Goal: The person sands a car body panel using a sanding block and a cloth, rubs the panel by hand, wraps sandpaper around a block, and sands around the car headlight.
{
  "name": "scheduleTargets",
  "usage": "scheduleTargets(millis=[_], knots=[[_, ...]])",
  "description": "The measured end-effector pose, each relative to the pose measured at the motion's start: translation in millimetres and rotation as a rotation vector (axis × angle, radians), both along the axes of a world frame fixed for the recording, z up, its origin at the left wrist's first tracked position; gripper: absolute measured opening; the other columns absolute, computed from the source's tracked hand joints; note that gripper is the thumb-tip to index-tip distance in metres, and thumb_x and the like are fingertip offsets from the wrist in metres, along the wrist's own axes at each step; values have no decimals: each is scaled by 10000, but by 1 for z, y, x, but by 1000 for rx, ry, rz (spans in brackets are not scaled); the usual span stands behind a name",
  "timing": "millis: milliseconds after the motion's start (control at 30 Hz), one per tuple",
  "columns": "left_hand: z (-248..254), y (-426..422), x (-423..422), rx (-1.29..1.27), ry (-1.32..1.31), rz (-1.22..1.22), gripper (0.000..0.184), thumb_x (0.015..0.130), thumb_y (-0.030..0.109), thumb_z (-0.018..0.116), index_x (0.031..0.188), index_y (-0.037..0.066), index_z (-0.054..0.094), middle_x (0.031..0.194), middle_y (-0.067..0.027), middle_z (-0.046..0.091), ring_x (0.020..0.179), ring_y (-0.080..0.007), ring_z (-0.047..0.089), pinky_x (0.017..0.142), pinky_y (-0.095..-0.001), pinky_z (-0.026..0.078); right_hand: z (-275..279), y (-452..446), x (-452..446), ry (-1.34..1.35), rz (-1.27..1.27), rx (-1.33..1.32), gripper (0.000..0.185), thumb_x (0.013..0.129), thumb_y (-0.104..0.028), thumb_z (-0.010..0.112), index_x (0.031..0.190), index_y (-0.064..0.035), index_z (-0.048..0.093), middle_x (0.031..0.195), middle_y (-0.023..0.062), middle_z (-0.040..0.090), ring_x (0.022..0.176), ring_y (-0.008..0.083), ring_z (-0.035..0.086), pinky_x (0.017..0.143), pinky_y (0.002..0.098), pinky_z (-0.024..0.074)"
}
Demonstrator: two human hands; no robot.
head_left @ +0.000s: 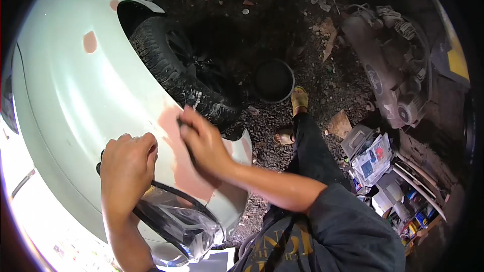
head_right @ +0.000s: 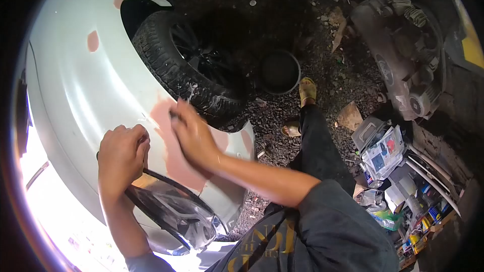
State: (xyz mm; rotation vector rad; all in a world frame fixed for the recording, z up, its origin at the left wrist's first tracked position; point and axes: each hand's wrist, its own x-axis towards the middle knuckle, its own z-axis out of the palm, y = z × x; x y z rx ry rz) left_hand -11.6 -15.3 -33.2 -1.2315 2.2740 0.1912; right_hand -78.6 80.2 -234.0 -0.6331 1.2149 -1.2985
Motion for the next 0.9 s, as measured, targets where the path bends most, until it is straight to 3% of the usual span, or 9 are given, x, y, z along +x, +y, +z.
scheduleTargets(millis=[67,167,300,433,500,633,767,800,900], knots=[[-2,0,0,14,-17,16,61,897,125,686,883,76,653,773,-102,660,803,-323,593,782,-447,453,32,52,-2,27,88,-94,440,1028,-160,583,1437,0,567,1608,237,422,1548,378,324,1251,453,280],[-4,0,2,25,-10,25,74,893,135,697,887,72,658,778,-109,662,810,-326,597,791,-447,457,19,41,-2,66,60,-113,425,1032,-174,572,1415,10,579,1587,249,445,1537,393,337,1246,457,290],[0,1,-1,33,-8,49,87,885,147,711,889,71,670,789,-112,669,811,-332,603,796,-446,462,-22,-32,-5,-213,-81,102,412,1008,-168,560,1336,77,602,1485,289,539,1447,426,456,1216,435,332],[0,-1,-3,37,-22,64,104,878,164,726,890,72,678,801,-114,672,816,-337,603,795,-451,469,31,54,-1,-25,81,-47,423,1042,-208,562,1409,1,591,1616,252,401,1544,389,325,1251,456,271],[-2,-2,-3,38,-14,64,109,877,170,731,891,74,681,802,-115,671,817,-339,601,791,-452,471,32,57,-5,10,90,-79,424,1042,-208,560,1399,18,591,1603,255,417,1538,401,330,1248,464,276],[1,0,-5,13,-6,51,118,875,180,738,892,76,684,792,-119,661,810,-341,599,790,-450,473,-24,-35,-5,-132,-43,25,434,1022,-165,584,1372,92,579,1520,253,530,1464,307,456,1206,372,345],[-1,-1,-3,16,-6,26,99,880,160,724,876,76,672,755,-108,641,786,-333,593,769,-445,462,-7,8,-7,30,62,-174,415,1023,-185,593,1400,-10,598,1569,257,468,1519,401,367,1245,453,293],[-3,-1,0,19,7,24,93,881,152,719,873,76,668,745,-106,636,783,-331,591,763,-444,459,-1,34,-10,70,133,-263,415,1024,-171,614,1422,-54,593,1606,215,440,1547,378,326,1261,466,267],[-5,-2,5,14,20,-7,72,883,128,705,870,75,659,724,-99,627,775,-325,588,747,-439,450,-3,42,-11,104,153,-345,382,1024,-170,608,1384,-44,610,1577,214,475,1519,393,368,1241,470,308]])
